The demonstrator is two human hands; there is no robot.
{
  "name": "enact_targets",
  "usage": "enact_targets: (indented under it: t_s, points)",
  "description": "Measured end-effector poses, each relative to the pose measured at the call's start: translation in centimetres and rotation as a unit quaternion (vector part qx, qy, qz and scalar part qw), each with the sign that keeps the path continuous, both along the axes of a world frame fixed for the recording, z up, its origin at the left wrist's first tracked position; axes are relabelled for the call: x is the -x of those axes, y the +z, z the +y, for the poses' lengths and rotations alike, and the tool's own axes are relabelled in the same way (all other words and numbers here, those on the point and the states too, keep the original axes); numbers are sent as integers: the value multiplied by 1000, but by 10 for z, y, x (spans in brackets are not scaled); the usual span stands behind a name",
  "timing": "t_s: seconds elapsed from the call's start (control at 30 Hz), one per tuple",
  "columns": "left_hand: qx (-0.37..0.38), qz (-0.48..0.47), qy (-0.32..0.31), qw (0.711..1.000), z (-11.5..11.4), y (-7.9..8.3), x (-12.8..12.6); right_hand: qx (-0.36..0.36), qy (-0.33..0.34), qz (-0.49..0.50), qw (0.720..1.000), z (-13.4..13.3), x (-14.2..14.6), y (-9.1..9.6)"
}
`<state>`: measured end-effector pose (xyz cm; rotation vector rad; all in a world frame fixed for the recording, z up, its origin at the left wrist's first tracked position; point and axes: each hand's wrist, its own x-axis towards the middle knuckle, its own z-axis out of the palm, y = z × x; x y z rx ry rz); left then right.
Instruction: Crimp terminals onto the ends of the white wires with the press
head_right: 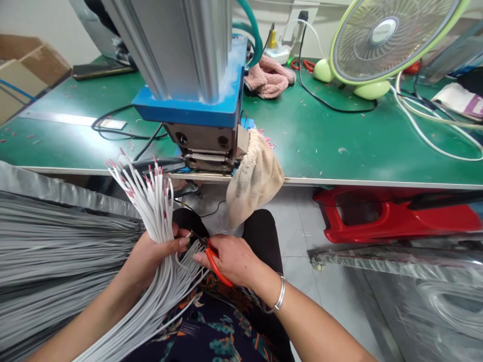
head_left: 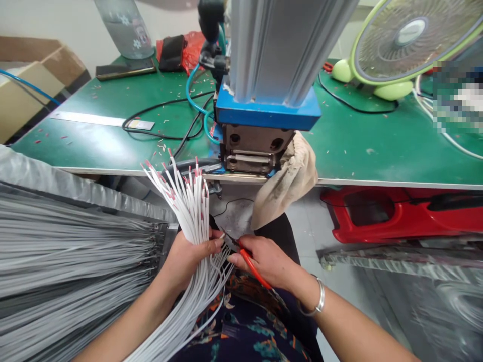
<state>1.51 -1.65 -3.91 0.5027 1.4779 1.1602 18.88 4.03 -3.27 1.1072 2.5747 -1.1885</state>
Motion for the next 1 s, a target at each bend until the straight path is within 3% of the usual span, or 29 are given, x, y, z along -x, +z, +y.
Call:
enact_targets:
  t_s: [0.27,0.67,0.87,1.0]
  points:
    - [0,-8,-8,1000,-1,-1,0,15,-4,-10,1000,-2,-2,-3]
    - [-3,-18,-17,1000,0,1,-1,33,-20,59,997,-6,-3,-15]
    - [1,3,-24,1000,2,1,0,22,-56,61,996,-1,-10,-18]
    - [-5,12,-35,999,2,2,0,3,-12,25,1000,1,-11,-9]
